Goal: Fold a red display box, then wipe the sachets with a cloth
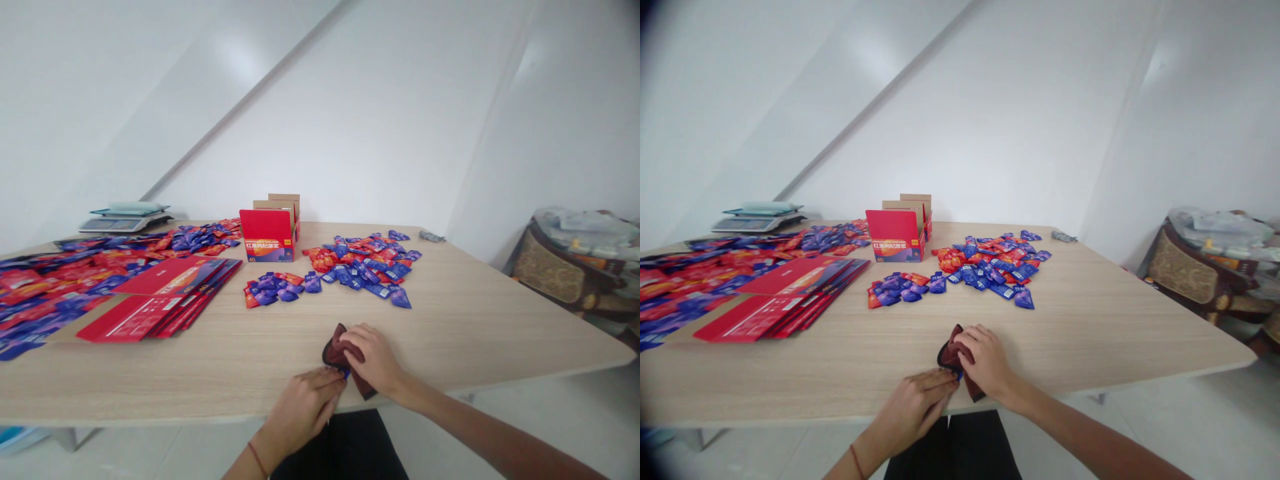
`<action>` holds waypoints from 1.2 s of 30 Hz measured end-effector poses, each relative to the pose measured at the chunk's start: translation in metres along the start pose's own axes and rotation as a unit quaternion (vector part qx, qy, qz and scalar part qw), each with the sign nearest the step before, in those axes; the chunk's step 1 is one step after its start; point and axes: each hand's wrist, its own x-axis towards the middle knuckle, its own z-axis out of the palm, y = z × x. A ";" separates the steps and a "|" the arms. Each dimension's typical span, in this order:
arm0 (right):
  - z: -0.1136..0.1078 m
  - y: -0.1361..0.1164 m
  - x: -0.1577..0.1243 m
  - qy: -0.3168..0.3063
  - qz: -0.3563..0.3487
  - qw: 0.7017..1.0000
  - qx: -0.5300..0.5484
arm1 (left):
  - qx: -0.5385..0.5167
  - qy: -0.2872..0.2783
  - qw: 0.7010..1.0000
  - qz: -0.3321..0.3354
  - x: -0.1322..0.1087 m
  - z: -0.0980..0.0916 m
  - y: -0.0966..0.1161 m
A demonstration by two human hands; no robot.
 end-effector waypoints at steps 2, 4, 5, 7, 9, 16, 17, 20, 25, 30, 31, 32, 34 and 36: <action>0.003 -0.001 -0.001 -0.037 -0.016 0.999 -0.026 | 0.000 0.003 1.000 0.001 0.001 0.000 0.000; 0.004 0.001 0.000 -0.061 -0.025 0.997 -0.051 | 0.005 0.009 1.000 0.004 0.001 0.000 0.000; 0.004 0.003 0.000 -0.068 -0.025 0.995 -0.064 | 0.008 0.012 1.000 0.006 0.001 0.000 0.000; 0.001 0.007 0.002 -0.078 -0.023 0.993 -0.088 | 0.013 0.012 1.000 0.007 0.001 0.002 -0.001; -0.001 0.012 0.004 -0.082 -0.021 0.989 -0.118 | 0.016 0.007 1.000 0.005 0.000 0.003 -0.003; -0.014 0.041 0.016 -0.097 -0.001 0.982 -0.161 | 0.018 -0.001 1.000 0.001 -0.001 0.004 -0.005; -0.016 0.045 0.018 -0.096 0.005 0.984 -0.152 | 0.017 0.000 1.000 0.003 -0.001 0.004 -0.005; -0.020 0.057 0.023 -0.084 0.025 0.990 -0.114 | 0.013 0.004 1.000 0.005 0.000 0.003 -0.004; -0.021 0.074 0.027 -0.055 0.076 0.994 -0.064 | 0.009 0.012 1.000 0.005 -0.001 0.002 -0.003; -0.022 0.093 0.027 -0.033 0.151 0.985 0.077 | 0.005 0.008 1.000 0.003 -0.001 0.001 -0.001; -0.022 0.097 0.027 -0.025 0.167 0.977 0.133 | 0.003 0.008 1.000 0.001 -0.001 0.001 -0.001; -0.022 0.101 0.027 -0.016 0.182 0.965 0.190 | 0.001 0.008 1.000 -0.002 -0.001 0.001 -0.001; -0.021 0.109 0.028 0.002 0.203 0.938 0.282 | -0.001 0.005 1.000 -0.007 -0.001 0.002 -0.001; -0.020 0.115 0.031 0.012 0.218 0.919 0.328 | 0.000 0.001 1.000 -0.009 -0.002 0.002 -0.001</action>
